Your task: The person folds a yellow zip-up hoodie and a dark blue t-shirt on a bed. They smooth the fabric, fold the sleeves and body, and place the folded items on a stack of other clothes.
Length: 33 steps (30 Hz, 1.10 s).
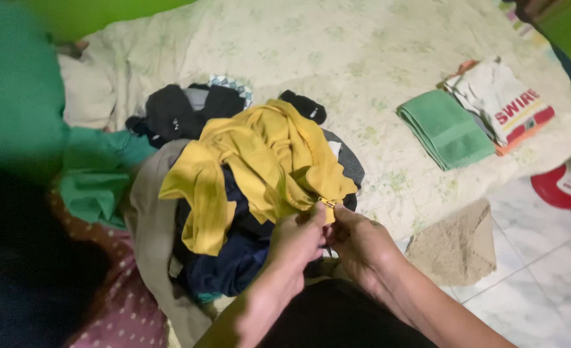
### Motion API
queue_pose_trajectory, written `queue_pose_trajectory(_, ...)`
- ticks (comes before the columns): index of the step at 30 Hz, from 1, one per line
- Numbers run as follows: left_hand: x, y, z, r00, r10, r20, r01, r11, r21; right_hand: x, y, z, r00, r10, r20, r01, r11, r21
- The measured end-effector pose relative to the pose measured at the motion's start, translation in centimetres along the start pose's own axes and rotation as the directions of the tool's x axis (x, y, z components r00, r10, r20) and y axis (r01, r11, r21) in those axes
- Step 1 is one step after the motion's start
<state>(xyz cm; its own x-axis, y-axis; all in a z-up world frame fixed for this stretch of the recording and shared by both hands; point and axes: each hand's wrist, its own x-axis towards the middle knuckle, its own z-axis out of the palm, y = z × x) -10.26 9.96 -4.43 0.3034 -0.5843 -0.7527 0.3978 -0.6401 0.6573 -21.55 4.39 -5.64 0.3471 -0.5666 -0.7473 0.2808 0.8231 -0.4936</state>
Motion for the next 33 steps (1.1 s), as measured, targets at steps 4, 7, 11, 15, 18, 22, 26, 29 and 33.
queue_pose_trajectory(4,-0.2,0.4,-0.2,0.997,-0.003,-0.072,-0.007,0.991,-0.137,-1.9,-0.6,0.8,0.969,0.237,-0.077,-0.249,0.923,-0.292)
queue_pose_trajectory(7,-0.5,0.1,-1.1,0.993,0.049,-0.104,-0.059,0.993,-0.101,-2.6,-1.2,0.7,0.979,0.178,-0.094,-0.198,0.762,-0.617)
queue_pose_trajectory(11,-1.2,-0.9,-2.8,0.988,0.127,-0.085,-0.117,0.987,0.111,-1.9,-3.0,0.1,0.976,-0.166,0.142,0.176,0.218,-0.960)
queue_pose_trajectory(15,-1.0,-2.1,-3.8,0.979,0.165,-0.121,-0.140,0.971,0.193,-1.1,-3.8,0.8,0.845,-0.057,0.532,0.535,0.071,-0.842)
queue_pose_trajectory(18,-0.1,-3.3,-4.3,0.974,0.186,-0.127,-0.163,0.971,0.176,-0.5,-3.9,2.4,0.748,0.031,0.662,0.658,-0.158,-0.736)
queue_pose_trajectory(22,0.9,-5.1,-4.9,0.950,0.285,-0.130,-0.303,0.941,-0.152,-0.4,-3.3,3.2,0.592,-0.001,0.806,0.779,-0.255,-0.572)
queue_pose_trajectory(26,1.3,-5.9,-4.7,0.967,0.157,-0.202,-0.233,0.864,-0.445,0.1,-3.0,3.5,0.605,-0.032,0.795,0.773,-0.214,-0.597)
queue_pose_trajectory(29,1.1,-6.0,-4.1,0.963,0.107,-0.247,-0.222,0.833,-0.507,0.5,-2.9,3.6,0.466,-0.008,0.885,0.857,-0.245,-0.454)
queue_pose_trajectory(33,0.9,-5.5,-3.6,0.943,0.111,-0.315,-0.260,0.834,-0.487,1.2,-3.4,4.5,0.416,0.058,0.908,0.866,-0.331,-0.375)
